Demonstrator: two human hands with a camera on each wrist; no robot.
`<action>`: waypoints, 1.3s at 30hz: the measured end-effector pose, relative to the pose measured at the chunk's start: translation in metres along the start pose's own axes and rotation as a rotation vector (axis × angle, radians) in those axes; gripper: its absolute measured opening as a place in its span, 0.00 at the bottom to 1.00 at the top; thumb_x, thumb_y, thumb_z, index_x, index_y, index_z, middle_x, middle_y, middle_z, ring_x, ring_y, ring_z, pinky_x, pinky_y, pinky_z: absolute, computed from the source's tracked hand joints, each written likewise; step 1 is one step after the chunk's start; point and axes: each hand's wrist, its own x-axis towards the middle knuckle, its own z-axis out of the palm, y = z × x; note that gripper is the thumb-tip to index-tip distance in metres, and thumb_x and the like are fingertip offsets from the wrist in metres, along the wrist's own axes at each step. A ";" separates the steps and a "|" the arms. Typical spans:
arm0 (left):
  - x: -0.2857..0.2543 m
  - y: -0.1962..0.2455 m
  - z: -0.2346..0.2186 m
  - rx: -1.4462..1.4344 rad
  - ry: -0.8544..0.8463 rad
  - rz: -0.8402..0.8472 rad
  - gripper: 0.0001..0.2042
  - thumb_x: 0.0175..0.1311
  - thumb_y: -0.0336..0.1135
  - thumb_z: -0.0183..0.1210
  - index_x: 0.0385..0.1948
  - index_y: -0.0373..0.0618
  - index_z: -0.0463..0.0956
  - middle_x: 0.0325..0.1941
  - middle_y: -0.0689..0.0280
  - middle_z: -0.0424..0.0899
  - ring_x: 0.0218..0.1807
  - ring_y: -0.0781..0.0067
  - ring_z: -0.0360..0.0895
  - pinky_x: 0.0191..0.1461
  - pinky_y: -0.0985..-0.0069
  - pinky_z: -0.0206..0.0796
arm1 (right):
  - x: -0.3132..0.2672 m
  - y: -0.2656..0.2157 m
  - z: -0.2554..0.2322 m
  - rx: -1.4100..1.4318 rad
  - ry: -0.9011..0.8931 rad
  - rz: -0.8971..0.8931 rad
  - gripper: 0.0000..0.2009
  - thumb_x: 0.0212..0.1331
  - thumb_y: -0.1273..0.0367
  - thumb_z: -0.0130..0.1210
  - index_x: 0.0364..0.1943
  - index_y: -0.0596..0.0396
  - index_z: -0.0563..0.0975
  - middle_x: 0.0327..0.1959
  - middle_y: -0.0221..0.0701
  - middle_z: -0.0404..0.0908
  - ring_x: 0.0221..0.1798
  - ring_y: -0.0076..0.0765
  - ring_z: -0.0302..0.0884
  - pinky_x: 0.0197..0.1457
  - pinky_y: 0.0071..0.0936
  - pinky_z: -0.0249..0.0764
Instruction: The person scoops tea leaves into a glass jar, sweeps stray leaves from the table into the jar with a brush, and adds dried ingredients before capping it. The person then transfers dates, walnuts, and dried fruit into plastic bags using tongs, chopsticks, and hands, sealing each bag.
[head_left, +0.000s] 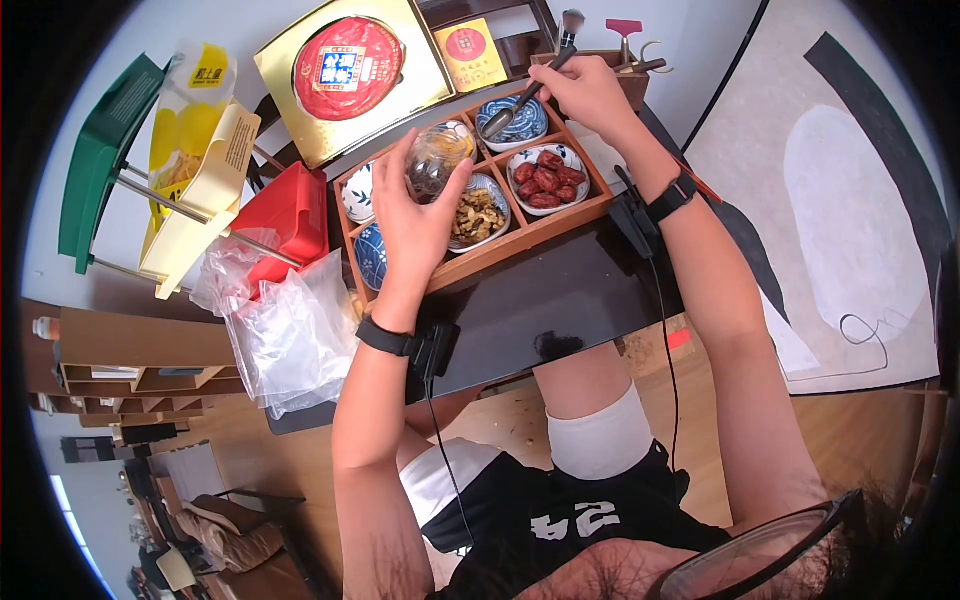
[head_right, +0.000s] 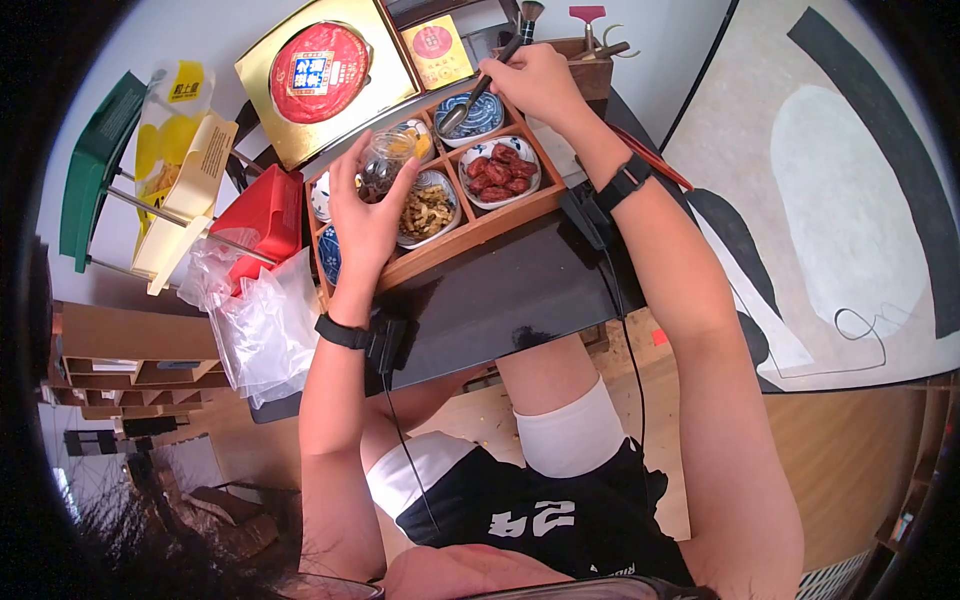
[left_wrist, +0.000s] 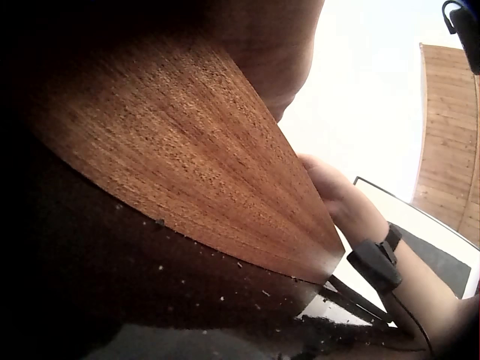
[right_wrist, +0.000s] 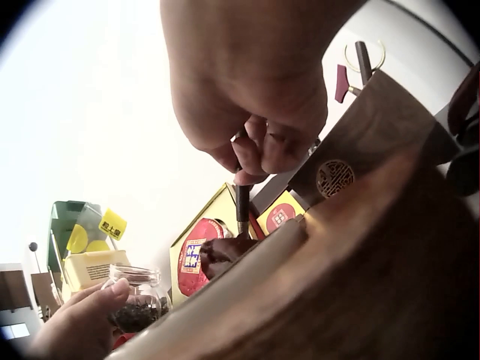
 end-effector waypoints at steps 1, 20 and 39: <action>0.000 0.000 0.000 0.000 0.001 0.005 0.31 0.59 0.44 0.75 0.62 0.37 0.76 0.54 0.54 0.79 0.56 0.59 0.77 0.63 0.65 0.68 | 0.000 -0.002 -0.001 0.002 0.006 0.022 0.21 0.61 0.54 0.64 0.25 0.62 0.87 0.25 0.34 0.89 0.30 0.29 0.88 0.41 0.29 0.82; 0.001 -0.002 0.003 -0.112 -0.033 -0.018 0.26 0.63 0.39 0.73 0.57 0.34 0.76 0.52 0.56 0.82 0.52 0.68 0.81 0.57 0.71 0.73 | -0.012 -0.032 -0.006 0.438 -0.249 -0.243 0.13 0.76 0.63 0.53 0.52 0.53 0.85 0.30 0.20 0.79 0.19 0.08 0.58 0.22 0.14 0.52; 0.003 -0.002 0.005 -0.193 0.007 -0.006 0.25 0.65 0.41 0.70 0.55 0.32 0.75 0.50 0.52 0.84 0.50 0.64 0.84 0.55 0.70 0.75 | 0.001 -0.025 -0.014 0.027 -0.161 -0.347 0.10 0.65 0.66 0.65 0.44 0.56 0.88 0.28 0.25 0.86 0.25 0.11 0.71 0.28 0.17 0.67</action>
